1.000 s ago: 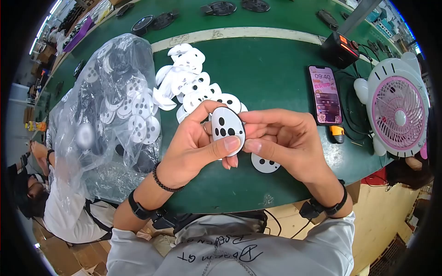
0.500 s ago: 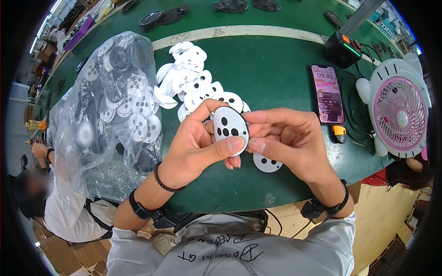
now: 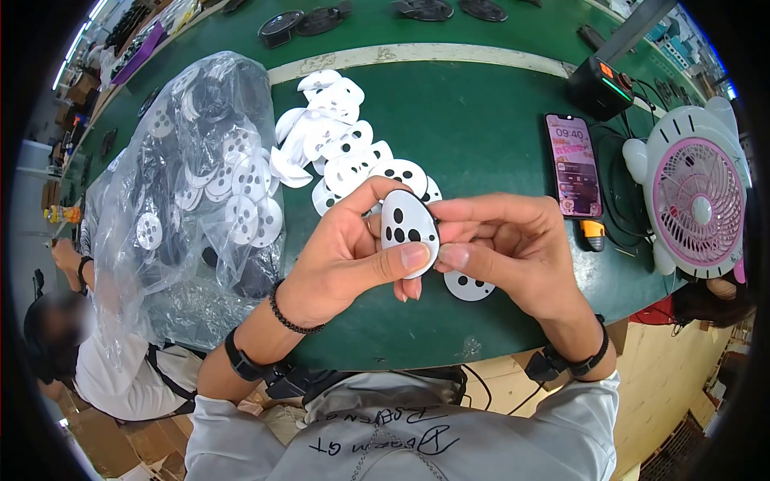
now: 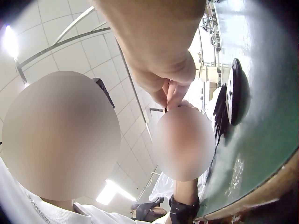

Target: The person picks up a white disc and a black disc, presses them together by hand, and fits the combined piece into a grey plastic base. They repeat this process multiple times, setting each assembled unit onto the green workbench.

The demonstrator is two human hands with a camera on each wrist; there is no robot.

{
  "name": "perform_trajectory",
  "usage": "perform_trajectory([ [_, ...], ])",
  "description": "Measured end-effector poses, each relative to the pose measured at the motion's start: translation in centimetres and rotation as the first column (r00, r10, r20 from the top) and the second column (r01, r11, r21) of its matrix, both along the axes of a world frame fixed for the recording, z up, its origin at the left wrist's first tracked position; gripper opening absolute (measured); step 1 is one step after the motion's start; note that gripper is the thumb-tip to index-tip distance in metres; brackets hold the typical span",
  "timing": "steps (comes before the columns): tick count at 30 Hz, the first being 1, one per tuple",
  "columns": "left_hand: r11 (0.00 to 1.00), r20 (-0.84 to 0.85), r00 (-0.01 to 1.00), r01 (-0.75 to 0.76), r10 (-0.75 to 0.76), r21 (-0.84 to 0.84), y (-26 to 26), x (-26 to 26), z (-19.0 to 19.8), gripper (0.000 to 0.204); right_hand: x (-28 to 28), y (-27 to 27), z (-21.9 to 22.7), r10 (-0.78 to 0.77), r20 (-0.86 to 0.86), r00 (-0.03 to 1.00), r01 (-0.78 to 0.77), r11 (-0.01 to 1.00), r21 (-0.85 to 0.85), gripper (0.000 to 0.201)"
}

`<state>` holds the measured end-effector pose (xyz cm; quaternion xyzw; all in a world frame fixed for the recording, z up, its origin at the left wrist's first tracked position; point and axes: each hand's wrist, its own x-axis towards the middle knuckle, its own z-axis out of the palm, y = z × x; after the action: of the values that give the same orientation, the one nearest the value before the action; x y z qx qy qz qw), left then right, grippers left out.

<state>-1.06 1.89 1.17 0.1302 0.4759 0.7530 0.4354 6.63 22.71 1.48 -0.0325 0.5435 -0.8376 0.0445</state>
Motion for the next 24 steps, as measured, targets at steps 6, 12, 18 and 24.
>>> perform_trajectory([
  [6,0.994,-0.106,0.994,-0.004,-0.008,-0.112,0.0,0.0,0.2,0.048,0.1,0.1,0.1,-0.027,0.032,0.999,0.024,0.997,0.067,0.035],
  [12,0.989,-0.133,0.991,-0.003,-0.017,-0.147,0.2,0.4,0.2,0.057,0.2,-0.3,-0.2,-0.098,0.043,0.994,0.089,0.979,0.184,0.03],
  [18,0.871,-0.947,0.321,-0.472,0.022,-0.14,0.3,0.7,-0.7,0.077,0.4,-0.8,0.0,-0.26,-0.014,0.966,0.256,0.938,0.236,0.034],
  [24,0.99,-0.573,0.815,-0.135,0.084,-0.047,0.7,0.2,-1.7,0.037,0.5,-0.8,0.4,-0.151,-0.001,0.989,0.149,0.976,0.156,0.032],
])
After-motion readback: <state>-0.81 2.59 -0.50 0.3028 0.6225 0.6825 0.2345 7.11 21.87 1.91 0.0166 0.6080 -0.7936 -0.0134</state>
